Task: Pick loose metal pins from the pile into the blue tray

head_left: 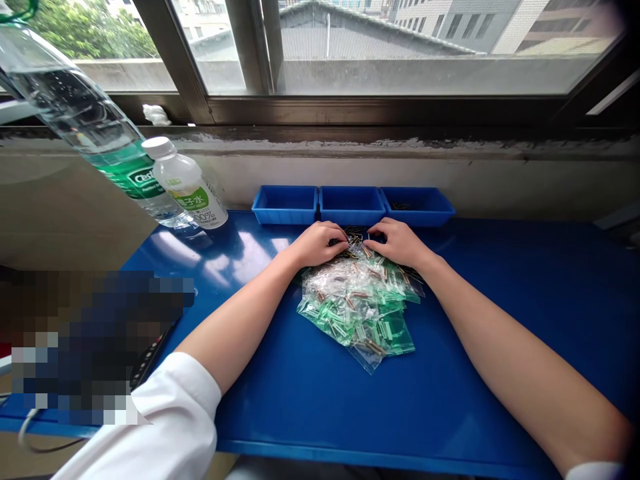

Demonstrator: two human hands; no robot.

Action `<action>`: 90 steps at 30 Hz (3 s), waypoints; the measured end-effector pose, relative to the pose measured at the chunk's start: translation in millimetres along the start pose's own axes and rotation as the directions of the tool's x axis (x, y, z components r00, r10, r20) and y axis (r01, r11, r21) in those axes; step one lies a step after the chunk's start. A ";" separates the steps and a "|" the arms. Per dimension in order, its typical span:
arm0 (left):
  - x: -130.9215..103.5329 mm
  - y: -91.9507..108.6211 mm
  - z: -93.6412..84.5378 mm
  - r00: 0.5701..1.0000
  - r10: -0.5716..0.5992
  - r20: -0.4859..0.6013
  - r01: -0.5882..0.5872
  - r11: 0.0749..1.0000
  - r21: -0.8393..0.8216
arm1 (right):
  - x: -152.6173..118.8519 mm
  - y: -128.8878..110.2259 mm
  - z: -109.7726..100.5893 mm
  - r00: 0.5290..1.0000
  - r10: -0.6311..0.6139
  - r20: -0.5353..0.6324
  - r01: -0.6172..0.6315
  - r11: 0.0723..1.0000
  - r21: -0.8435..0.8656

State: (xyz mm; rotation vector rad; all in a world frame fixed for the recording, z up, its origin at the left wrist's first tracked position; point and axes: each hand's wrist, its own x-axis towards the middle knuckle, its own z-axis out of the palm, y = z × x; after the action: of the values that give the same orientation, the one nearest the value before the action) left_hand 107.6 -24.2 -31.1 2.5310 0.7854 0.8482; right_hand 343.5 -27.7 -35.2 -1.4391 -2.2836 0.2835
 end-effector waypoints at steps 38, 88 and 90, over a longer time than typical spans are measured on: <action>8.6 19.4 -0.8 0.997 -0.065 0.032 0.061 0.994 0.094 | -5.5 -42.5 -9.9 0.967 0.113 -0.228 0.065 0.756 0.651; 1.3 7.7 -0.4 0.967 -0.213 -0.139 0.234 0.959 0.160 | -3.2 -19.1 -3.2 0.901 0.159 -0.403 -0.046 0.961 0.274; 0.1 5.0 -0.5 0.966 -0.228 -0.123 0.246 0.955 0.163 | -1.5 -9.9 -3.2 0.851 0.236 -0.468 -0.100 0.949 0.298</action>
State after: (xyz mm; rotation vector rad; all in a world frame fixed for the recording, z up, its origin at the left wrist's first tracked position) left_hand 109.3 -28.0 -28.3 2.4881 1.2210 0.8662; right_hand 337.5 -33.6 -28.9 -1.3814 -1.6382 0.2229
